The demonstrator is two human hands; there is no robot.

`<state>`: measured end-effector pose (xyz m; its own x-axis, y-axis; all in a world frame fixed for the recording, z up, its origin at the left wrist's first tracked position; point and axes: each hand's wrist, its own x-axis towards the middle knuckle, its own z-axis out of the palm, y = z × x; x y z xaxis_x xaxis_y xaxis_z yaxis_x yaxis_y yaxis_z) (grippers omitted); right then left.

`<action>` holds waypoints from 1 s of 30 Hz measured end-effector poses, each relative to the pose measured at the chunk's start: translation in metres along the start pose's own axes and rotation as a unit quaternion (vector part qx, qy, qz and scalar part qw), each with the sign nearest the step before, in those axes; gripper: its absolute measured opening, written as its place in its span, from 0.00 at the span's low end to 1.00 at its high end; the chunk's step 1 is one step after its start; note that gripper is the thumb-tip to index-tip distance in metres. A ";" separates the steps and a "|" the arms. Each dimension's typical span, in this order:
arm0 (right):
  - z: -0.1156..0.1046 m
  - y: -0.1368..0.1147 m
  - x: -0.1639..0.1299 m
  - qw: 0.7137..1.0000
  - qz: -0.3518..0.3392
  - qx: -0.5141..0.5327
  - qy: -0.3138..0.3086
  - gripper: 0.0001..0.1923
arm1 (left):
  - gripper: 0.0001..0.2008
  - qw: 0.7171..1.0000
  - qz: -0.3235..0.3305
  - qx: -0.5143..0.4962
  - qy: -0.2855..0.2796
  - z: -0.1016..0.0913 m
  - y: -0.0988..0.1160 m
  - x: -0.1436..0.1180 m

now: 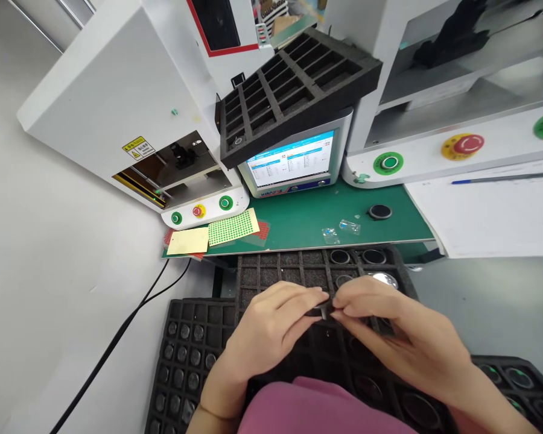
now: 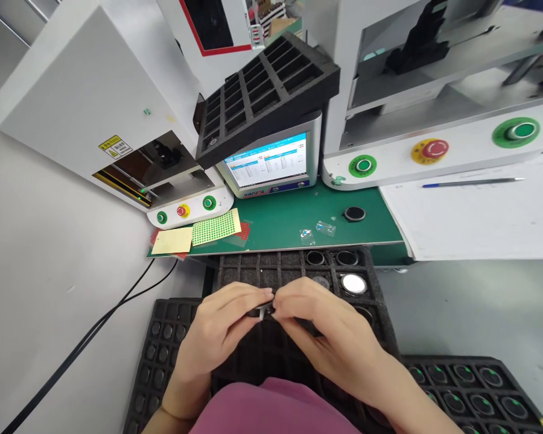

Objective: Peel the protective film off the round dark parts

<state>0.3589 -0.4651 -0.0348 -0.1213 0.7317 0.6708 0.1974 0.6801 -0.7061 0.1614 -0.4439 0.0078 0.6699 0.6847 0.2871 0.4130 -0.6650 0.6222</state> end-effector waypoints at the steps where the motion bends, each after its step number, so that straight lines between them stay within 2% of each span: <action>1: 0.001 0.000 0.000 1.000 -0.012 -0.016 0.011 0.11 | 0.14 1.000 0.000 -0.002 0.001 0.000 0.000 0.000; 9: 0.000 -0.008 -0.005 0.992 -0.068 -0.100 0.041 0.14 | 0.15 0.999 0.017 -0.002 0.028 0.001 0.000 0.002; 16: -0.009 -0.006 -0.002 0.988 -0.100 -0.120 -0.007 0.10 | 0.13 1.000 0.009 -0.002 0.004 0.003 -0.001 -0.001; 19: -0.007 -0.007 -0.002 0.983 -0.102 -0.151 0.011 0.11 | 0.12 1.000 -0.004 0.000 0.009 0.008 0.001 -0.001; 22: 0.003 -0.011 -0.009 0.976 -0.097 -0.190 0.037 0.12 | 0.12 0.999 -0.022 0.010 0.029 0.016 0.000 -0.001; 24: 0.013 -0.010 -0.019 0.979 -0.084 -0.181 0.038 0.13 | 0.11 0.992 -0.066 0.028 0.100 0.018 -0.007 -0.002; 25: 0.017 -0.006 -0.024 0.983 -0.064 -0.168 0.038 0.13 | 0.11 0.980 -0.105 0.035 0.166 0.017 -0.012 -0.003; 26: 0.019 0.003 -0.029 0.986 -0.034 -0.158 0.040 0.12 | 0.10 0.956 -0.149 0.037 0.249 0.015 -0.019 -0.005; 28: 0.017 0.032 -0.038 0.982 0.058 -0.168 0.067 0.11 | 0.11 0.887 -0.224 0.016 0.404 0.008 -0.034 -0.008; 29: 0.013 0.053 -0.040 0.971 0.112 -0.189 0.091 0.09 | 0.12 0.859 -0.247 -0.010 0.449 0.004 -0.041 -0.010; 30: 0.007 0.076 -0.042 0.956 0.166 -0.211 0.119 0.09 | 0.13 0.843 -0.263 -0.043 0.468 0.000 -0.046 -0.013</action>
<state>0.3718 -0.4438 -0.1181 0.2305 0.8384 0.4939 0.5668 0.2969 -0.7685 0.1340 -0.4218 -0.0249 -0.3875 0.8406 0.3785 0.4274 -0.2000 0.8817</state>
